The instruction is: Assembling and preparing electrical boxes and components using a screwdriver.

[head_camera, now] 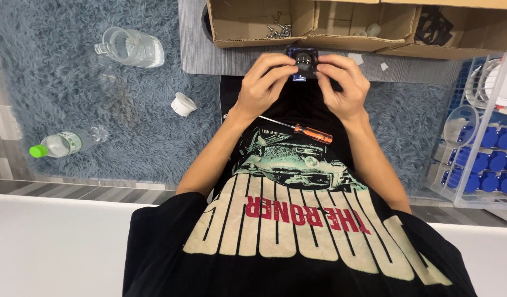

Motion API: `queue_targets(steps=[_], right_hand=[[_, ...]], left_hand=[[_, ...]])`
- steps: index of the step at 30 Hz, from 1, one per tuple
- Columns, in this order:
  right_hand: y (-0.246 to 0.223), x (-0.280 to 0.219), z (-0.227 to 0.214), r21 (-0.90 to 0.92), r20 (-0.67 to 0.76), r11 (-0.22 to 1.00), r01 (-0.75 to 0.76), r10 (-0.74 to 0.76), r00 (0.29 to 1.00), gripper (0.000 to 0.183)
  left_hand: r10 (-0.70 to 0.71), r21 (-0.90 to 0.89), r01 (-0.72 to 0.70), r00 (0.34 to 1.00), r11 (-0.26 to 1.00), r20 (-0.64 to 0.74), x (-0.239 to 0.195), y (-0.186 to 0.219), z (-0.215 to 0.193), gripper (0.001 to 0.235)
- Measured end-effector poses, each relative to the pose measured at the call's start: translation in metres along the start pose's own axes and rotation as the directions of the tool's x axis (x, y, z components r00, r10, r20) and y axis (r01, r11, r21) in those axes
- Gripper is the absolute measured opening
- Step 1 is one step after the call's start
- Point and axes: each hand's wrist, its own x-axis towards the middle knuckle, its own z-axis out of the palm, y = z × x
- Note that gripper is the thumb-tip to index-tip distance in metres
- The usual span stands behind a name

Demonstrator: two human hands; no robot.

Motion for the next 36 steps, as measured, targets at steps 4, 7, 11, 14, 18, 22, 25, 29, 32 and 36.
queue_targets(steps=[4,7,11,14,18,22,25,29,32,36], right_hand=[[-0.003,0.004,0.001,0.017,0.068,1.0,-0.024,0.023,0.997,0.005],[-0.001,0.005,0.003,-0.014,0.079,0.999,-0.031,0.032,0.996,0.004],[0.005,0.005,0.01,-0.03,-0.015,0.999,0.019,-0.019,1.0,0.007],[0.009,0.005,0.012,-0.038,-0.004,0.999,0.024,-0.024,1.0,0.005],[0.009,0.003,0.014,-0.021,-0.003,1.0,0.008,-0.008,1.0,0.007],[0.014,-0.003,0.013,-0.018,0.018,1.0,0.006,-0.005,1.0,0.01],[0.008,0.0,0.009,-0.024,0.056,1.0,0.008,-0.007,0.998,0.009],[0.008,0.0,0.008,-0.034,0.073,0.999,0.011,-0.008,0.997,0.009],[0.013,-0.006,0.006,-0.01,0.085,1.0,-0.026,0.027,0.996,0.004],[0.019,-0.01,0.006,0.005,0.117,0.997,-0.073,0.071,0.991,0.004]], left_hand=[[-0.004,0.008,0.003,0.995,1.0,0.101,-0.006,-0.006,-0.002,0.017],[-0.015,0.026,0.012,0.996,1.0,0.092,-0.01,-0.012,0.0,0.02],[0.019,0.049,-0.015,0.997,0.999,-0.079,-0.012,-0.018,0.012,0.02],[0.038,0.067,-0.033,0.997,0.997,-0.072,-0.01,-0.019,0.011,0.02],[-0.007,0.036,0.009,0.998,0.999,-0.055,-0.01,-0.013,0.013,0.02],[-0.061,0.072,0.06,0.998,0.996,0.002,-0.006,-0.006,0.009,0.014],[-0.063,0.09,0.061,0.998,0.994,0.02,-0.005,-0.002,0.006,0.011],[-0.089,0.08,0.085,0.995,0.993,0.047,0.003,0.006,-0.002,0.009],[-0.116,0.074,0.109,0.989,0.991,0.094,0.006,0.008,-0.007,0.009],[-0.174,0.036,0.17,0.974,0.985,0.144,0.0,0.001,-0.008,0.007]])
